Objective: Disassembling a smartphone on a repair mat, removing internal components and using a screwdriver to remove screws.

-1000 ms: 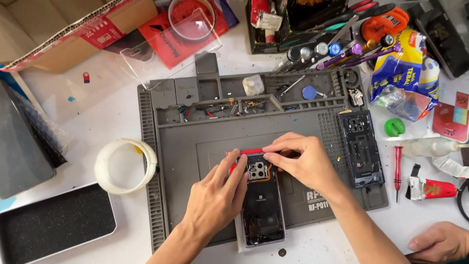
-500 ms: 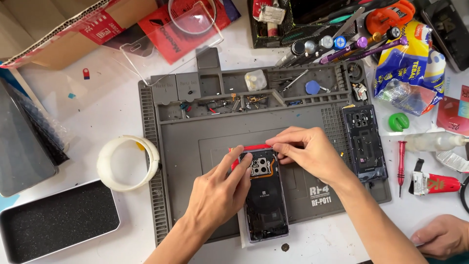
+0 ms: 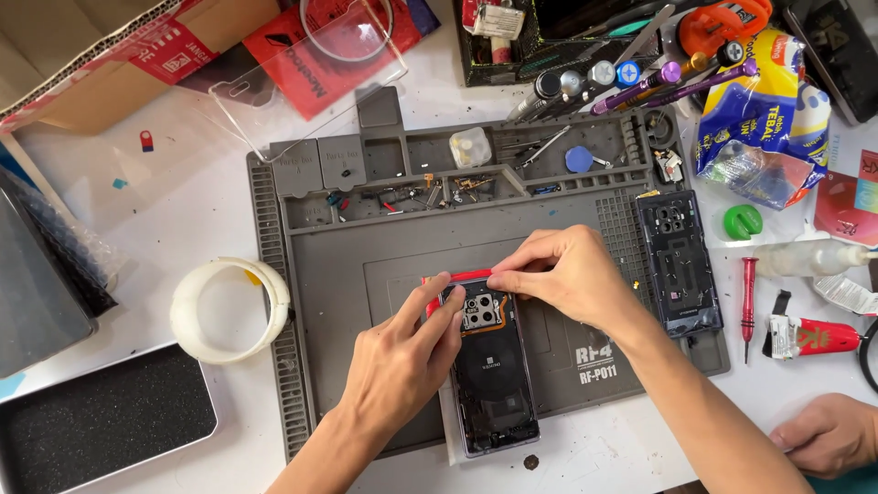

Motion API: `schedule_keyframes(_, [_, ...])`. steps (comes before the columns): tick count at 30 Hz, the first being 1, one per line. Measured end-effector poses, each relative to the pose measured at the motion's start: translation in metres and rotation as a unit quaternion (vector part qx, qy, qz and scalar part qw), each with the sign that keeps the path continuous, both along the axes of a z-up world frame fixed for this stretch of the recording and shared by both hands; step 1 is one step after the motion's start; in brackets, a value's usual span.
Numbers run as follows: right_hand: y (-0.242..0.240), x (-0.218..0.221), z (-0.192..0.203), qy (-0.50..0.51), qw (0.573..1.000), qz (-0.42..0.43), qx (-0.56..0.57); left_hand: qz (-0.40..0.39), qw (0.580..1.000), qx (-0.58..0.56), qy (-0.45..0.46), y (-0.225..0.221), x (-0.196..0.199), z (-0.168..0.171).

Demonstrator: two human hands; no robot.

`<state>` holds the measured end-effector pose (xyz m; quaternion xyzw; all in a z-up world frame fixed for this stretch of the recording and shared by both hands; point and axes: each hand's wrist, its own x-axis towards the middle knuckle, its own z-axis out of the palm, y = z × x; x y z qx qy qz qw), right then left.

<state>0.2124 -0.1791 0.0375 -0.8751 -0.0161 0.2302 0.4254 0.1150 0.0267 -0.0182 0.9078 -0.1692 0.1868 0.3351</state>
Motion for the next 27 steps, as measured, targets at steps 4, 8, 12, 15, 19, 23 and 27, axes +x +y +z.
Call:
schedule_keyframes(4, [-0.002,-0.004,-0.005,-0.029,0.999,-0.013,0.010,0.000,1.000,0.010,-0.004,0.000,0.000,-0.001])
schedule_keyframes(8, [-0.010,-0.008,-0.009,-0.033,0.999,0.000,0.040,0.010,1.000,0.016,-0.014,-0.002,-0.001,0.001])
schedule_keyframes(12, [-0.013,-0.006,-0.004,0.047,0.995,-0.002,0.092,0.018,1.000,0.004,-0.004,-0.002,-0.003,-0.002])
schedule_keyframes(15, [-0.011,-0.005,0.001,0.028,0.998,0.011,0.058,0.012,1.000,0.003,0.000,-0.002,-0.002,0.001])
schedule_keyframes(19, [-0.010,-0.001,-0.003,0.049,0.997,-0.009,0.057,-0.001,1.000,-0.001,0.016,-0.002,-0.002,0.003])
schedule_keyframes(23, [-0.007,0.002,-0.001,0.052,0.998,-0.014,0.035,-0.003,1.000,-0.006,0.016,-0.002,-0.002,0.000])
schedule_keyframes(27, [-0.008,0.001,0.000,0.054,0.997,-0.019,0.044,0.006,1.000,-0.006,0.018,-0.003,-0.002,0.000])
